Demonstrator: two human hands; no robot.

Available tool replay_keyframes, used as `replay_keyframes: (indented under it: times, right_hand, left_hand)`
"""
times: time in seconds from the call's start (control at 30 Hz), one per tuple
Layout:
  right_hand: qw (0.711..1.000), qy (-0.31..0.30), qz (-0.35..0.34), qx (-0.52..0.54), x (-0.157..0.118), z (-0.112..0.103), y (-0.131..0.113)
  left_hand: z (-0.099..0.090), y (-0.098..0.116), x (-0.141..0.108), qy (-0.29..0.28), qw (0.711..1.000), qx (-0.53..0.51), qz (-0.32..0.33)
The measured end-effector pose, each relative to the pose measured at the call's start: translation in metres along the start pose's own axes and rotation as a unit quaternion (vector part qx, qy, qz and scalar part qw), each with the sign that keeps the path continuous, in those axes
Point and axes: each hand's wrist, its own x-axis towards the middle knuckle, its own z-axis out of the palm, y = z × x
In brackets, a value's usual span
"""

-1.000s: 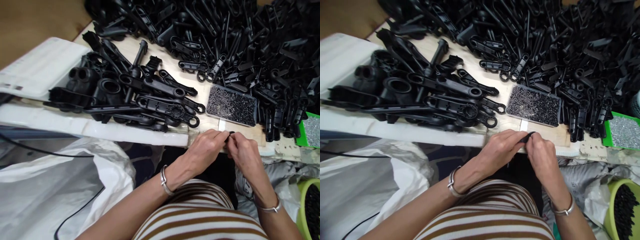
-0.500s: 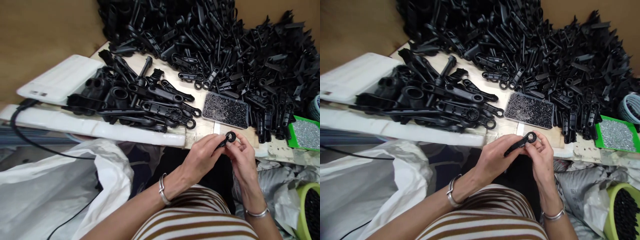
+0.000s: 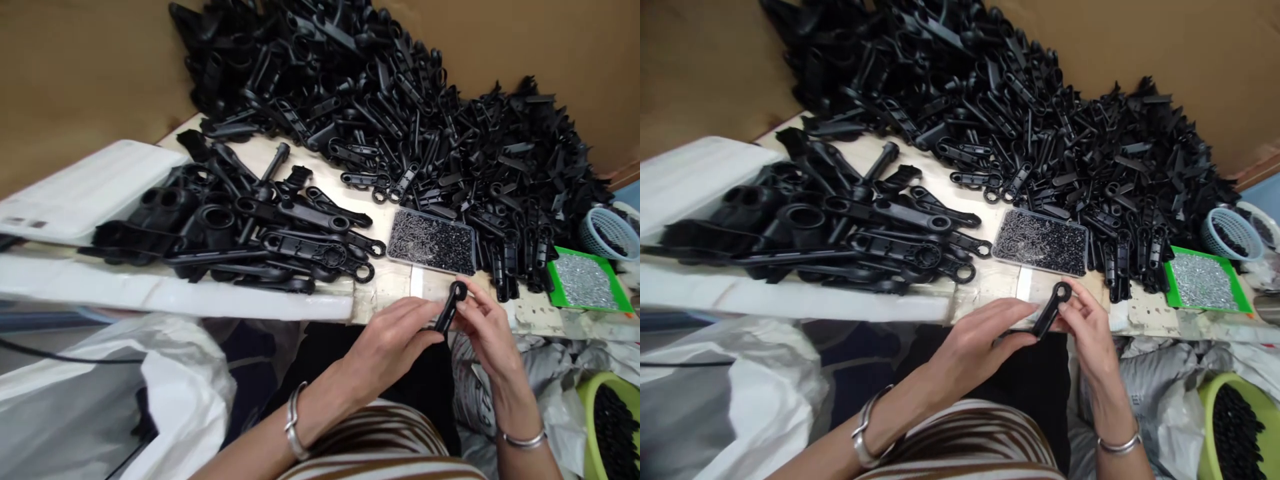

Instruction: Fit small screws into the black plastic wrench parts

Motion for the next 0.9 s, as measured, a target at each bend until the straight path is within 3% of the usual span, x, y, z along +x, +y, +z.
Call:
replay_keyframes:
  times: [0.07, 0.13, 0.3, 0.4, 0.5, 0.67, 0.73, 0.83, 0.9]
  right_hand:
    - [0.994, 0.047, -0.044, -0.088, 0.009, -0.026, -0.009]
    - [0.968, 0.113, -0.112, -0.196, 0.024, -0.049, -0.025]
    - [0.812, 0.248, -0.269, -0.455, 0.083, -0.078, -0.071]
    - [0.747, 0.269, -0.281, -0.539, 0.118, -0.08, -0.081]
    - [0.713, 0.265, -0.272, -0.59, 0.134, -0.082, -0.076]
    - [0.683, 0.275, -0.303, -0.605, 0.116, -0.075, -0.069]
    - [0.699, 0.248, -0.346, -0.574, 0.103, -0.058, -0.067]
    - [0.761, 0.069, -0.411, -0.497, 0.085, -0.018, -0.06]
    - [0.766, -0.048, -0.426, -0.479, 0.077, 0.015, -0.053]
  left_hand:
    - [-0.012, -0.002, 0.005, 0.003, 0.997, 0.069, 0.03]
    - [-0.027, -0.006, 0.011, 0.013, 0.984, 0.168, 0.053]
    - [-0.064, -0.02, 0.02, 0.041, 0.932, 0.357, 0.04]
    - [-0.073, -0.025, 0.021, 0.041, 0.906, 0.42, 0.014]
    - [-0.075, -0.028, 0.021, 0.026, 0.89, 0.455, -0.002]
    - [-0.075, -0.032, 0.02, 0.009, 0.902, 0.431, -0.012]
    - [-0.076, -0.033, 0.018, 0.016, 0.908, 0.419, -0.008]
    - [-0.077, -0.031, 0.013, -0.005, 0.913, 0.408, -0.008]
    - [-0.077, -0.03, 0.009, -0.027, 0.912, 0.41, -0.018]
